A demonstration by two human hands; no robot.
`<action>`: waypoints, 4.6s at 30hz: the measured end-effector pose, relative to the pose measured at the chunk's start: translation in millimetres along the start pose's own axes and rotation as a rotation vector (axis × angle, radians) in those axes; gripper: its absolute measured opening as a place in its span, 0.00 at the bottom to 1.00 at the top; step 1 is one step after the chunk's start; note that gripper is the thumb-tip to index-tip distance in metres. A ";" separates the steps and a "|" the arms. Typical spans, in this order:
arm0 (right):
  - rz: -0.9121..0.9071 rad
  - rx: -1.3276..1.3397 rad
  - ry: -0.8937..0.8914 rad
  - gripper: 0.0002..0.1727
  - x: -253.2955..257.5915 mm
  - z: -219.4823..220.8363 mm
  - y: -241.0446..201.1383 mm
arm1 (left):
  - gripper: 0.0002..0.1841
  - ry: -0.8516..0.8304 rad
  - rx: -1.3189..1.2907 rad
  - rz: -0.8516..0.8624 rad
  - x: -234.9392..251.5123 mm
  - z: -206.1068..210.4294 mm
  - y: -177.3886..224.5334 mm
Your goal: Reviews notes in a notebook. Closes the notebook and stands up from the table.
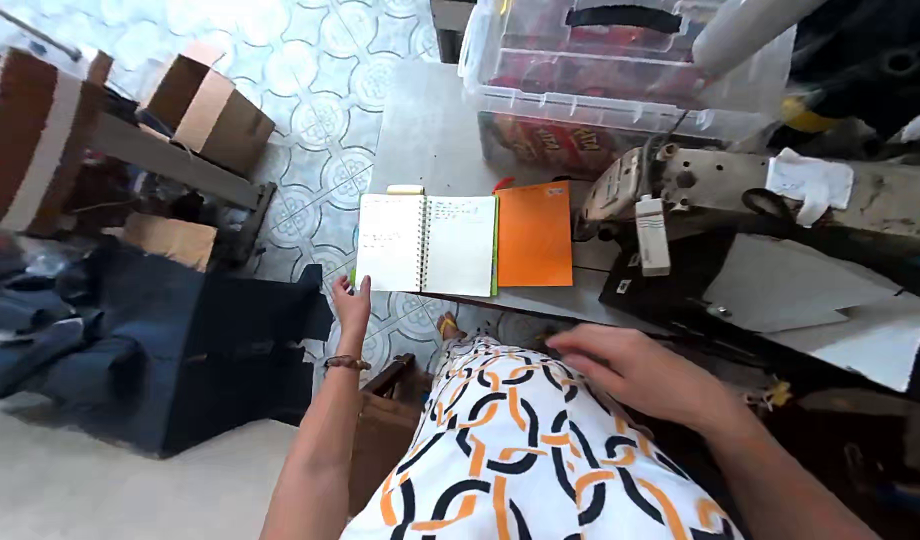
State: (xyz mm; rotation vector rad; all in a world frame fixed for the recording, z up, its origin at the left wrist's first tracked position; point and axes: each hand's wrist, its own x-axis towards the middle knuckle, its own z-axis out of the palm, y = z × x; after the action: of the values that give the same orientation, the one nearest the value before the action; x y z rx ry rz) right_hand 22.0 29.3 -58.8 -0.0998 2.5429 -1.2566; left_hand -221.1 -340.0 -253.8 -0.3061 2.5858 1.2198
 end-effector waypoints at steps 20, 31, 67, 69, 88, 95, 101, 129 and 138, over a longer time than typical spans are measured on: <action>0.601 0.087 0.402 0.16 131.8 123.5 37.3 | 0.40 -0.320 0.030 0.026 106.6 16.4 40.9; 0.260 -0.385 0.668 0.21 188.8 143.0 128.9 | 0.46 -0.160 0.185 0.137 120.6 47.0 70.1; 0.250 -0.557 0.736 0.22 190.7 162.4 147.3 | 0.46 -0.092 0.426 0.066 119.8 53.9 81.2; 0.246 -0.550 0.743 0.22 190.8 163.1 148.3 | 0.46 -0.103 0.413 0.068 119.9 52.9 81.8; 0.246 -0.563 0.754 0.22 191.2 163.2 148.5 | 0.45 -0.091 0.453 0.065 119.8 54.8 82.9; 0.250 -0.574 0.756 0.22 191.0 163.4 149.1 | 0.45 -0.081 0.442 0.065 119.7 55.9 81.8; 0.247 -0.560 0.756 0.22 191.1 163.3 149.2 | 0.46 -0.099 0.430 0.058 120.1 54.2 82.6; 0.236 -0.573 0.763 0.22 191.3 163.0 148.7 | 0.44 -0.087 0.444 0.062 119.8 54.9 82.2; 0.242 -0.565 0.762 0.21 191.1 164.1 149.4 | 0.45 -0.081 0.441 0.061 119.6 55.4 81.5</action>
State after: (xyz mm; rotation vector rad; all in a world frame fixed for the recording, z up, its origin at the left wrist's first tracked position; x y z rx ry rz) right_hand -100.5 -41.4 -315.3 0.6660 3.3404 -0.4912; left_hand -350.1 -255.1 -267.8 -0.0854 2.7151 0.6320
